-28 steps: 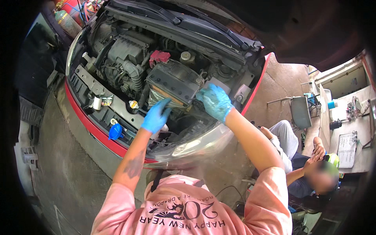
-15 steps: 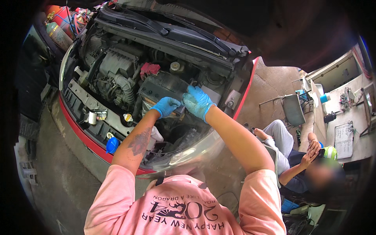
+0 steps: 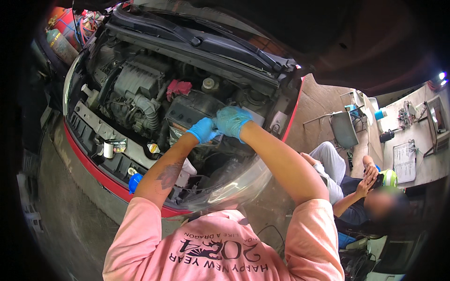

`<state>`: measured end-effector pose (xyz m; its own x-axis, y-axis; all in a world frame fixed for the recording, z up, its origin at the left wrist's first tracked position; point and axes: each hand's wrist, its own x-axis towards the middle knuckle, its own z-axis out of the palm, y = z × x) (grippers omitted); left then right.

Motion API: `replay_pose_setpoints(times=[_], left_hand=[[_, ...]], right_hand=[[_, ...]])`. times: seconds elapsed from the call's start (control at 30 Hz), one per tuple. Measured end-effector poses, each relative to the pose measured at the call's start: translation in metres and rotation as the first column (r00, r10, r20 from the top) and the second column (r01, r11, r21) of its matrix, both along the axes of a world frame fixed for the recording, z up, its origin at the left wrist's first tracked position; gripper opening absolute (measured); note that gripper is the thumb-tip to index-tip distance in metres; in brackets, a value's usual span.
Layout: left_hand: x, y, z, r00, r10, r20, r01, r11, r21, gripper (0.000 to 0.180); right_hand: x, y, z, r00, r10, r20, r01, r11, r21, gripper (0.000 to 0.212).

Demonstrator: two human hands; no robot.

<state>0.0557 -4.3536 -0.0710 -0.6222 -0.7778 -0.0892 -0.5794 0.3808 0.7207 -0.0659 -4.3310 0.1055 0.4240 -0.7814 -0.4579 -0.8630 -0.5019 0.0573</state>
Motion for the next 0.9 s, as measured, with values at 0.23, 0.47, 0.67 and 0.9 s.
replay_pose_setpoints(times=[0.23, 0.47, 0.67, 0.9], left_hand=[[0.001, -0.003, 0.013, 0.953, -0.047, -0.299, 0.072, 0.995, 0.072, 0.030], [-0.012, 0.017, 0.055, 0.986, 0.132, -0.104, -0.119, 0.985, 0.121, 0.033], [-0.002, 0.001, 0.020, 0.925, 0.193, -0.326, -0.157, 0.978, 0.135, 0.036], [-0.008, 0.008, 0.008, 0.935, 0.188, -0.299, -0.217, 0.974, -0.069, 0.035]], right_hand=[[-0.007, 0.002, -0.013, 0.931, -0.097, 0.351, 0.109, 0.994, -0.017, 0.019], [-0.030, -0.006, -0.015, 0.971, 0.236, 0.035, -0.233, 0.970, -0.072, 0.021], [-0.020, -0.008, -0.014, 0.932, -0.087, 0.353, 0.087, 0.996, 0.014, 0.028], [-0.018, -0.015, -0.016, 0.974, 0.078, 0.213, -0.070, 0.997, -0.041, 0.033]])
